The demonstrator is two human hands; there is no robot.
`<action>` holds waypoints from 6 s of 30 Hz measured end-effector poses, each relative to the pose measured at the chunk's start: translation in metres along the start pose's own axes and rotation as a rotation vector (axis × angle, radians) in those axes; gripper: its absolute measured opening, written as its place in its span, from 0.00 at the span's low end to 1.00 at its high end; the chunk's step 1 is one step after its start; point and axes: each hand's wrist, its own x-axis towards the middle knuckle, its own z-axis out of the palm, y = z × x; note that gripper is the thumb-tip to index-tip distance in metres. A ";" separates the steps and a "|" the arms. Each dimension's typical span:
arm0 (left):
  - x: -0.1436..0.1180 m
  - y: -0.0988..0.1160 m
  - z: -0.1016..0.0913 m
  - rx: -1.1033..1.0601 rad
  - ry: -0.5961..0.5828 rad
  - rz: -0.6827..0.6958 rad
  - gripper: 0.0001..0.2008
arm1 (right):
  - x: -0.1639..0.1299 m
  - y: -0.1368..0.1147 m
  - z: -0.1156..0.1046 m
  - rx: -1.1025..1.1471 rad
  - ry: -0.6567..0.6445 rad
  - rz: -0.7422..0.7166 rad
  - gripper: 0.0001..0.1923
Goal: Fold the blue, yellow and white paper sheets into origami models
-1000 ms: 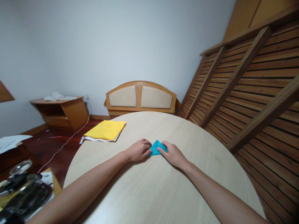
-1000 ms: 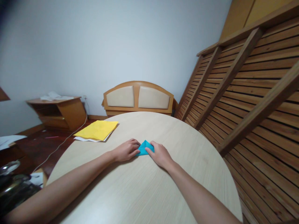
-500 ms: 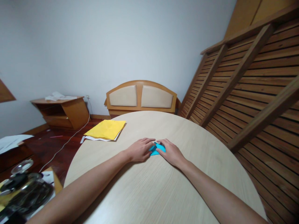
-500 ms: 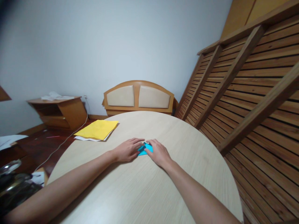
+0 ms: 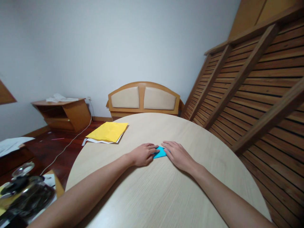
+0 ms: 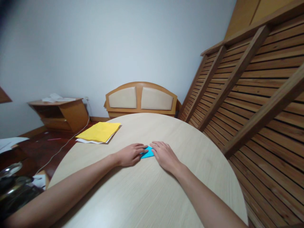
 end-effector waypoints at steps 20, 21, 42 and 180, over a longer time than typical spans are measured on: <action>-0.001 0.002 -0.001 -0.048 0.014 -0.059 0.24 | -0.003 0.001 0.002 0.026 -0.038 -0.064 0.19; -0.001 0.002 -0.001 -0.048 0.019 -0.054 0.23 | -0.002 0.000 0.002 0.024 -0.019 -0.066 0.17; 0.007 0.015 -0.006 0.145 0.053 -0.144 0.10 | 0.004 -0.016 -0.004 -0.183 -0.070 -0.045 0.15; 0.012 0.022 -0.005 -0.312 0.212 -0.372 0.21 | 0.007 -0.018 0.012 1.078 0.044 0.099 0.20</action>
